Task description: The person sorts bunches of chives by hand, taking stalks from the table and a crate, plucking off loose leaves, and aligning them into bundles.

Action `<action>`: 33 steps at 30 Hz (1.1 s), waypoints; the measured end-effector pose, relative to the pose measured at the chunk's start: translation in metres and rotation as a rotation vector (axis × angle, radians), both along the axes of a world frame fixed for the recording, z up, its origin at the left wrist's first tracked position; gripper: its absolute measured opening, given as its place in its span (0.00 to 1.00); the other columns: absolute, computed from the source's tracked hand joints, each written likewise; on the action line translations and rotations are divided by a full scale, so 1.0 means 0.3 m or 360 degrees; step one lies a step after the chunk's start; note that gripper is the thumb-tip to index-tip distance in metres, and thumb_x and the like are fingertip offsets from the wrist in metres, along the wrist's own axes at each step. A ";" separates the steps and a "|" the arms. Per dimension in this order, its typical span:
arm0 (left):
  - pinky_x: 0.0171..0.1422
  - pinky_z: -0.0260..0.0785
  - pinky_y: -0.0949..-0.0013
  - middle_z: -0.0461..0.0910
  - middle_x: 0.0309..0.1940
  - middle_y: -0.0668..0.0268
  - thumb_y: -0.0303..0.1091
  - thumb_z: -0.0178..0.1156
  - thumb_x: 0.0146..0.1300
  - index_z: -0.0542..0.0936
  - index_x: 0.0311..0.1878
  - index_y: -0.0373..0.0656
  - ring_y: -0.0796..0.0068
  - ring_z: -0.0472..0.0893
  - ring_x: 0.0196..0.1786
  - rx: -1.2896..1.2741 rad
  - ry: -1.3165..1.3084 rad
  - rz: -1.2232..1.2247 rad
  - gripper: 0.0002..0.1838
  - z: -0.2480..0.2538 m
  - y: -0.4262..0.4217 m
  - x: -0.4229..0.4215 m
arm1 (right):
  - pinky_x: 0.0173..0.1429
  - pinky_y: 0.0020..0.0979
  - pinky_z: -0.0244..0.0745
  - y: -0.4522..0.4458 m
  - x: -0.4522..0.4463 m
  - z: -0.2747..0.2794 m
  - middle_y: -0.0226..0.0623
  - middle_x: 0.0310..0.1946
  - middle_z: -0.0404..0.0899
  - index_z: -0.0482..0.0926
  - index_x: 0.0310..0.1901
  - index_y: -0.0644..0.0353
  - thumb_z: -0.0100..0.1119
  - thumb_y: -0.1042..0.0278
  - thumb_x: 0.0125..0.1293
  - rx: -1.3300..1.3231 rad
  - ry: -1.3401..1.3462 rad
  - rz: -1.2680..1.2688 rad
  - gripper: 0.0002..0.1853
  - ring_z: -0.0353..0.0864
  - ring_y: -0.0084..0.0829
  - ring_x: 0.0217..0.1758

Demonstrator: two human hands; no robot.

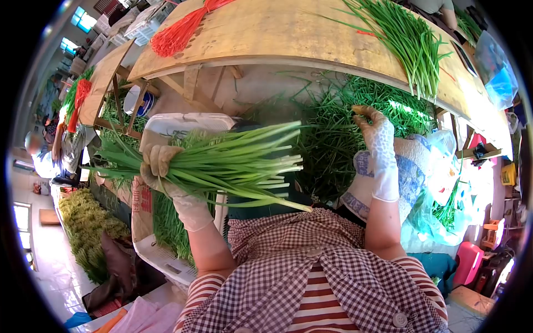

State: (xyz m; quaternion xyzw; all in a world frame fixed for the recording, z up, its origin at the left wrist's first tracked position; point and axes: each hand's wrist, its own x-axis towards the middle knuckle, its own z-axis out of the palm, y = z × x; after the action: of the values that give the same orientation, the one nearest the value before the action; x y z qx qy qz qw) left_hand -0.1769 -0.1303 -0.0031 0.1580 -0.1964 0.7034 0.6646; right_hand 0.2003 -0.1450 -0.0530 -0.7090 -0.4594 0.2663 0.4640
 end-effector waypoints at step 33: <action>0.41 0.67 0.74 0.66 0.18 0.74 0.25 0.57 0.57 0.66 0.30 0.46 0.80 0.68 0.21 -0.0118 0.0105 0.0090 0.08 -0.022 -0.009 0.048 | 0.54 0.30 0.76 -0.059 -0.277 0.010 0.40 0.38 0.83 0.80 0.43 0.61 0.51 0.65 0.71 0.0238 0.1080 0.0792 0.10 0.82 0.29 0.42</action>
State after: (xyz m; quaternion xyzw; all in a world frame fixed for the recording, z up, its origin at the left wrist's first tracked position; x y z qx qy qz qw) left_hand -0.1624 -0.1331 -0.0097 0.1619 -0.1439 0.7231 0.6559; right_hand 0.1173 -0.1627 -0.0501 -0.4131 -0.4560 0.5543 0.5606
